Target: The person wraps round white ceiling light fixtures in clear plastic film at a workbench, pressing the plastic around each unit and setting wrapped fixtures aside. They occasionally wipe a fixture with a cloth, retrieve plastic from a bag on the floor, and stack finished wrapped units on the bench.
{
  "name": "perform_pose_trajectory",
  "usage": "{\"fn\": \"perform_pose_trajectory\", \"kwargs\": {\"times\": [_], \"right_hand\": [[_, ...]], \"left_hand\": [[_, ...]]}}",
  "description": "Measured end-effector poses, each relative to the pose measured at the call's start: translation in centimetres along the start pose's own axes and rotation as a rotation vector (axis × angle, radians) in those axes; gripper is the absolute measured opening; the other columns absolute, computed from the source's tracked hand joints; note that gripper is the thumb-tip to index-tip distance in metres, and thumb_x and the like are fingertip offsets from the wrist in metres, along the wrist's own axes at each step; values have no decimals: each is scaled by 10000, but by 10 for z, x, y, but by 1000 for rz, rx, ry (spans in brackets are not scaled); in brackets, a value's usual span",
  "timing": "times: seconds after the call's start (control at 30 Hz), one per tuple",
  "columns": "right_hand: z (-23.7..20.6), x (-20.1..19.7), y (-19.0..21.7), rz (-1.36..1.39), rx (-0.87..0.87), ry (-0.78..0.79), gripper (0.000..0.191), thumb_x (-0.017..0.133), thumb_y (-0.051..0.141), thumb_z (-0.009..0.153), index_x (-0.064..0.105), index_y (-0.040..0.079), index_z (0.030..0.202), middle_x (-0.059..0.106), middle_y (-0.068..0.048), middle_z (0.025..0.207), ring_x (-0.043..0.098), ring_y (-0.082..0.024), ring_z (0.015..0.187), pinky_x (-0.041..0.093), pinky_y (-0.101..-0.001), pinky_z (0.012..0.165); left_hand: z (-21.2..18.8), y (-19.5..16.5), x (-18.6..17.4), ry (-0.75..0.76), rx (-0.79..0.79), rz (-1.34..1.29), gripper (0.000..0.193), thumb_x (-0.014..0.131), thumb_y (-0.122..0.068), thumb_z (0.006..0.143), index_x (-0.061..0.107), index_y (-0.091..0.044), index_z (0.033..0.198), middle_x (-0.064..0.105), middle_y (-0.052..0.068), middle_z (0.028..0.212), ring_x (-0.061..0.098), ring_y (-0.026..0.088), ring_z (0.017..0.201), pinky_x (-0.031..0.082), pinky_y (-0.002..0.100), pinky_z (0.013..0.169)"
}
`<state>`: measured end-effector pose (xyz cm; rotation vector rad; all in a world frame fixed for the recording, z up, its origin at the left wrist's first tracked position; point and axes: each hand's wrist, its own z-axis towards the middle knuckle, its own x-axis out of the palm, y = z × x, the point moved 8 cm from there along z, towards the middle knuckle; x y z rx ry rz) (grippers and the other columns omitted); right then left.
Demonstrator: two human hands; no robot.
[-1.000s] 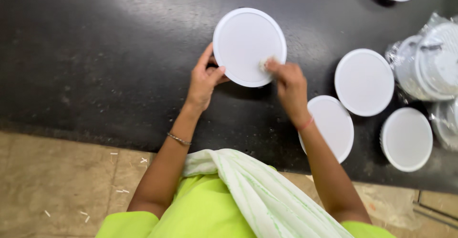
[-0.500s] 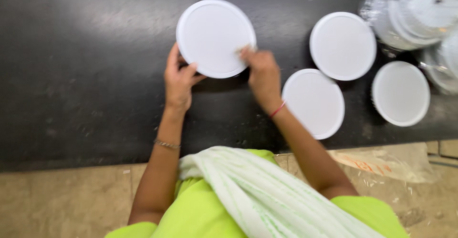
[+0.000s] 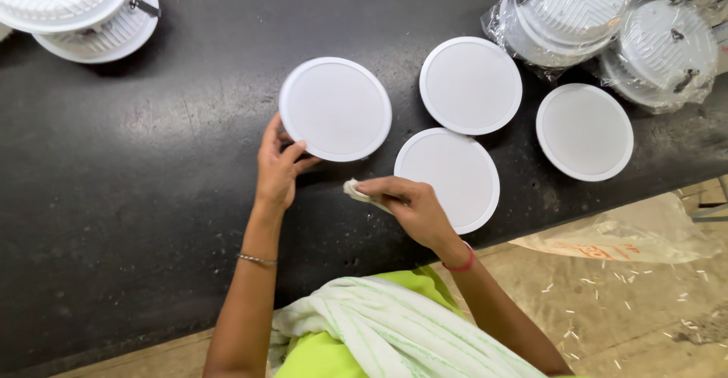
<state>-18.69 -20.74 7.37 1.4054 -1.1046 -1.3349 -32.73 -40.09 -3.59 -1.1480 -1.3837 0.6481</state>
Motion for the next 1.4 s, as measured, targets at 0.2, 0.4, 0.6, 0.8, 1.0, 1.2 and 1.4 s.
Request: {"fn": "perform_pose_trajectory", "kwargs": {"times": [0.2,0.4,0.6,0.8,1.0,1.2,1.4], "right_hand": [[-31,-68,-20,72,106,-103,314,588,-71,923,765,37,1159,792,-56,1153,715,-125,1058,552,-257,938],[-61,-136,-56,170,239,-223,321,614,-80,920,787,16,1172,790,-63,1046,680,-118,967,533,-248,900],[-68,-197,-92,292,299,-306,321,595,-81,903,769,-11,1164,790,-68,1082,707,-123,997,539,-248,909],[-88,-267,-158,224,405,-448,332,635,-121,863,769,-29,1152,791,-124,1071,725,-180,979,566,-302,910],[-96,-305,-211,313,310,-537,354,654,-139,840,752,-36,1165,778,-153,1126,718,-200,1089,547,-334,995],[-93,-294,-200,389,310,-556,346,640,-141,866,738,-51,1185,770,-175,1130,708,-218,1072,545,-349,982],[-93,-235,-152,428,219,-456,353,601,-120,905,702,-63,1238,747,-194,1185,700,-238,1111,542,-364,1006]], "left_hand": [[40,5,21,-68,29,761,681,669,-18,851,470,-76,1499,464,163,1321,645,281,1107,620,395,861],[94,-57,103,-49,701,1133,722,737,-7,861,463,-32,1529,473,197,1428,520,363,1299,482,466,1068],[252,-8,220,37,400,912,552,727,-166,928,503,-45,1418,588,141,1245,697,213,945,575,325,839],[376,42,260,-249,-68,419,484,715,-214,930,545,34,1310,689,171,1114,707,221,856,620,330,742],[399,45,284,-301,-80,147,261,654,-81,922,646,85,1123,692,198,1131,729,255,902,662,412,796],[364,-1,263,-169,31,157,113,612,-27,933,526,28,982,651,175,1024,732,271,925,642,434,813],[234,-75,112,-78,172,150,121,642,-109,980,552,-44,1028,629,103,1038,707,232,953,690,458,799]]}}
